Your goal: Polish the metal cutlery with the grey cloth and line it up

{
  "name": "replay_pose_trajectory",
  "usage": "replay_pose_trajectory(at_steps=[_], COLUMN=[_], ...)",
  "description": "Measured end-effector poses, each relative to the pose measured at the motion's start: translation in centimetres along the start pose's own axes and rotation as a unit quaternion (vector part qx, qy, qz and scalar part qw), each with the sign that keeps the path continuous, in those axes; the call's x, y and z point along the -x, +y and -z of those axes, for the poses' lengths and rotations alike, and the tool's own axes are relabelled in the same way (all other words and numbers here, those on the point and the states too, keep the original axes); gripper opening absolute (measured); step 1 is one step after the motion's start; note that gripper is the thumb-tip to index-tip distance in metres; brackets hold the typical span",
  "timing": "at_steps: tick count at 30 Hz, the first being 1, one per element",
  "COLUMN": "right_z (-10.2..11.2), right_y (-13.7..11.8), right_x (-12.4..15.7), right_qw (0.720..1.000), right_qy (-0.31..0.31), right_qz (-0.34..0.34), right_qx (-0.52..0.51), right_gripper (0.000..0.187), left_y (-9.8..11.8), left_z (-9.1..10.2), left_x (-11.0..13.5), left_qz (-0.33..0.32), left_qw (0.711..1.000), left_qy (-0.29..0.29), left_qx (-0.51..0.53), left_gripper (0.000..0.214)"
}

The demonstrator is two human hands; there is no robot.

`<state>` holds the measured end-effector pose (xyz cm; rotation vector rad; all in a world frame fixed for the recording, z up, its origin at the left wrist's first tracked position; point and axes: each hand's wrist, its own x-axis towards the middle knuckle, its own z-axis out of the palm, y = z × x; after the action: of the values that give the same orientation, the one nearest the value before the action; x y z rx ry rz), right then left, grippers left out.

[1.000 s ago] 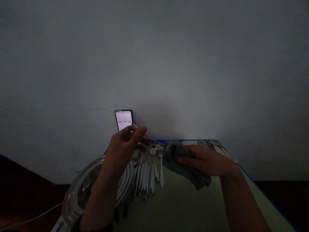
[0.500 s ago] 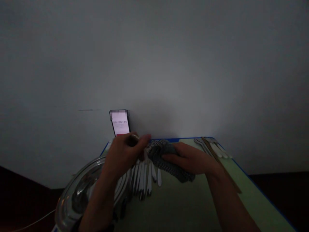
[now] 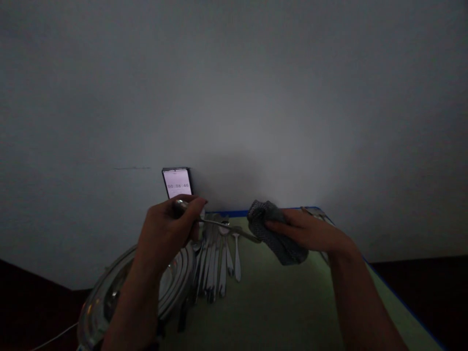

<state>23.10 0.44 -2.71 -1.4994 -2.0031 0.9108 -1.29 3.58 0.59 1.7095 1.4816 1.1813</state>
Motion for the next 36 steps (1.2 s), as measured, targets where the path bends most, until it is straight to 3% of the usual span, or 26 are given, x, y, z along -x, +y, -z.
replay_pose_trajectory(at_steps=[4, 7, 13, 16, 20, 26, 33, 36], right_z=[-1.9, -2.6, -1.3, -1.3, -3.0, -5.3, -3.6, -2.8], right_y=[-0.7, -0.7, -0.5, -1.0, -2.3, -3.5, -2.8, -2.2], right_x=[-1.5, -2.2, -1.5, -1.2, -1.7, -2.7, -2.0, -1.5], right_qw=[0.995, 0.984, 0.996, 0.996, 0.991, 0.986, 0.973, 0.974], right_qy=[-0.075, -0.120, -0.044, -0.046, -0.082, -0.041, -0.127, -0.133], right_qz=[0.014, 0.013, 0.031, 0.037, 0.100, 0.127, 0.165, 0.158], right_qx=[-0.062, -0.128, -0.077, -0.066, -0.034, 0.098, 0.099, 0.093], right_gripper=[0.036, 0.041, 0.045, 0.044, 0.036, 0.025, 0.021, 0.022], left_y=[0.2, 0.1, -0.8, -1.1, -0.9, -0.8, -0.9, -1.3], left_z=[-1.6, -2.2, -1.7, -1.5, -1.8, -2.6, -1.1, 0.0], left_x=[-0.1, -0.2, -0.6, -0.9, -0.8, -0.3, -0.6, -0.8], left_qz=[-0.039, -0.051, 0.001, -0.013, -0.036, -0.073, -0.028, -0.010], left_qw=[0.993, 0.988, 0.993, 0.995, 0.996, 0.995, 1.000, 1.000], left_qy=[-0.092, -0.120, -0.089, -0.092, -0.083, -0.058, 0.006, -0.012], left_qx=[-0.055, -0.078, -0.072, -0.046, -0.023, -0.044, -0.003, 0.014], left_gripper=[0.027, 0.031, 0.039, 0.037, 0.028, 0.027, 0.020, 0.020])
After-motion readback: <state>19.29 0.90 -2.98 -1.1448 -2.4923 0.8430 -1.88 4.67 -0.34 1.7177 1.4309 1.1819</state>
